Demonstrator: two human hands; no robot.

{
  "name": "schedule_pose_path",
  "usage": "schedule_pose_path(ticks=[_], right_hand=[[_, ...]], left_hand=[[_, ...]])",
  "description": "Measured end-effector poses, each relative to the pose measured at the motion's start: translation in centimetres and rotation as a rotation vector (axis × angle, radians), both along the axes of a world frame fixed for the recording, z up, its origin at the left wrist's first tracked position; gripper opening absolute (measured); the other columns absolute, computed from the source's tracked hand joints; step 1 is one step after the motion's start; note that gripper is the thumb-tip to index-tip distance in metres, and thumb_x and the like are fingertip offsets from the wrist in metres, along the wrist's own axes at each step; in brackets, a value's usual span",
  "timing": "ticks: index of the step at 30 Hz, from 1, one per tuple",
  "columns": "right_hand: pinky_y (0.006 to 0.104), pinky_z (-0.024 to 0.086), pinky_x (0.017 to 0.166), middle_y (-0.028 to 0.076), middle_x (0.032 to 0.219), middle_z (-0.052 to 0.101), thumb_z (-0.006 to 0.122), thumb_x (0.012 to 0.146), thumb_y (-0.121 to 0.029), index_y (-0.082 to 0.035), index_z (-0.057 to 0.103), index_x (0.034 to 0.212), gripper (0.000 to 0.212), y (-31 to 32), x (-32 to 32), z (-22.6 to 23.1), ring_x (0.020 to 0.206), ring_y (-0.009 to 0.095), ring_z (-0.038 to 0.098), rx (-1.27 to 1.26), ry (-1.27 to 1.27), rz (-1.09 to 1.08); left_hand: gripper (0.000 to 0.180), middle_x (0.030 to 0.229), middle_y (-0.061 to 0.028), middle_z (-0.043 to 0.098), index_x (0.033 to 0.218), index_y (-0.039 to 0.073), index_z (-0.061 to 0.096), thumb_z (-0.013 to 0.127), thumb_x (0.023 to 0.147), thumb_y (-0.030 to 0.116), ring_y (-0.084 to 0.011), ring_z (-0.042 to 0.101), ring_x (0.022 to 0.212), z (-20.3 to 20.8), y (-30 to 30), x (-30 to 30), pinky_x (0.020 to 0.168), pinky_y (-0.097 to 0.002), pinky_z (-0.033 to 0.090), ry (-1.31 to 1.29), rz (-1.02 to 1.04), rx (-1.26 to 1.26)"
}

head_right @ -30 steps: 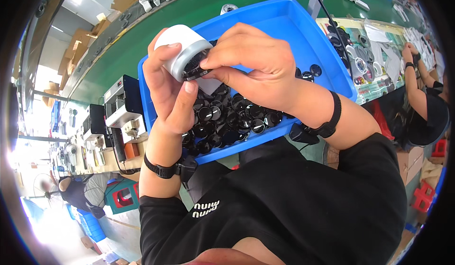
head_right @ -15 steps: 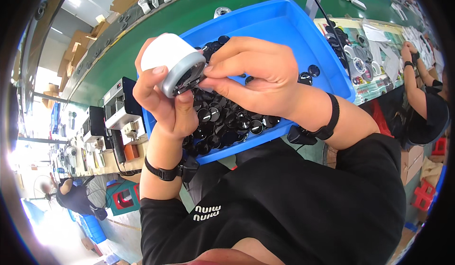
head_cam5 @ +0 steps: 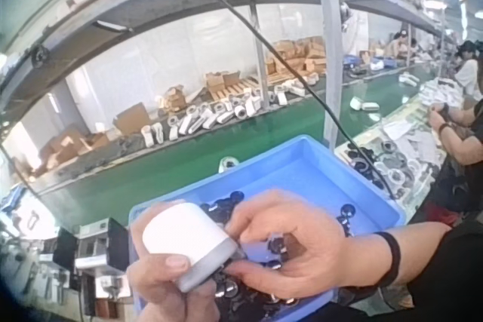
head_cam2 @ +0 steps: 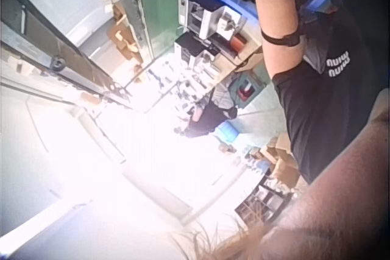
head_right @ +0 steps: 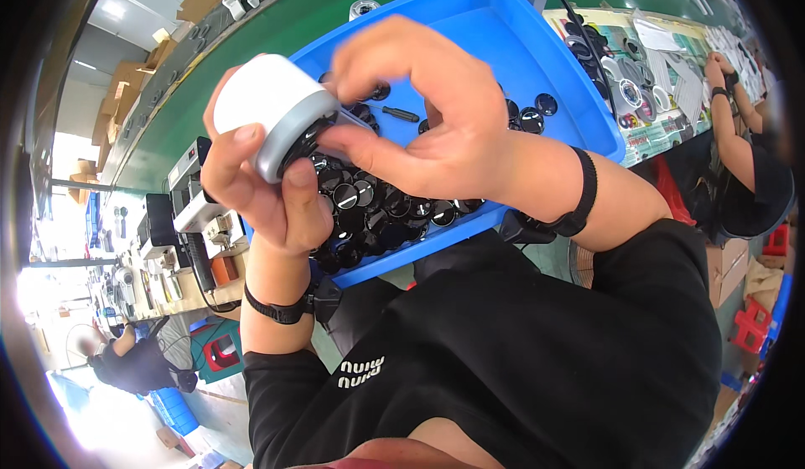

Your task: Assembling black circular lids onto white electronic device housings on a factory assembly line.

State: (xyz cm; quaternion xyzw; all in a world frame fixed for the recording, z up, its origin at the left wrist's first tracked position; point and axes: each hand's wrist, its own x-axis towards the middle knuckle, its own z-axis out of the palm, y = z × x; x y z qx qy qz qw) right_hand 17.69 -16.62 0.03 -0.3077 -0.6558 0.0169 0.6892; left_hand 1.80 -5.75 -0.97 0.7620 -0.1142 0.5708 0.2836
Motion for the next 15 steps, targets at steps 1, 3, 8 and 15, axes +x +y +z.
schedule_pose_path(ticks=[1, 3, 8, 15], right_hand=[[0.0367, 0.055, 0.088, 0.021, 0.122, 0.067, 0.082, 0.084, 0.003, 0.003, 0.07, 0.12, 0.038, 0.4, -0.2, -0.1, 0.106, 0.026, 0.068, -0.027, 0.076, 0.044], [0.0387, 0.052, 0.097, 0.025, 0.136, 0.063, 0.077, 0.09, -0.002, 0.006, 0.064, 0.134, 0.046, 0.9, 0.0, -0.1, 0.116, 0.026, 0.065, -0.108, 0.049, 0.106], [0.0292, 0.054, 0.084, 0.012, 0.122, 0.069, 0.073, 0.1, -0.016, -0.001, 0.061, 0.15, 0.054, 1.3, 1.5, -0.4, 0.105, 0.015, 0.064, -0.501, 0.112, 0.264], [0.0276, 0.054, 0.071, 0.004, 0.093, 0.066, 0.075, 0.102, -0.032, 0.0, 0.055, 0.148, 0.059, 3.6, 0.5, -2.0, 0.085, 0.011, 0.064, -0.781, 0.444, 0.166]], left_hand=[[0.039, 0.137, -0.0277, 0.051, 0.138, 0.008, 0.05, 0.066, 0.104, 0.021, -0.0349, 0.058, 0.12, 0.1, -0.2, -0.4, 0.098, -0.0424, 0.051, 0.074, -0.016, -0.057], [0.041, 0.134, -0.022, 0.055, 0.142, 0.004, 0.046, 0.059, 0.107, 0.018, -0.0285, 0.059, 0.118, 0.0, -1.1, -0.7, 0.101, -0.0397, 0.049, 0.157, -0.12, -0.229], [0.04, 0.125, -0.0152, 0.064, 0.148, 0.004, 0.041, 0.05, 0.111, 0.018, -0.0222, 0.068, 0.106, -0.4, -1.4, -0.3, 0.092, -0.0378, 0.058, 0.272, -0.326, -0.711], [0.049, 0.141, -0.0165, 0.058, 0.157, 0.007, 0.036, 0.045, 0.115, 0.032, -0.0381, 0.063, 0.126, -1.1, 1.8, 1.0, 0.109, -0.0552, 0.051, 0.166, -0.45, -1.12]])
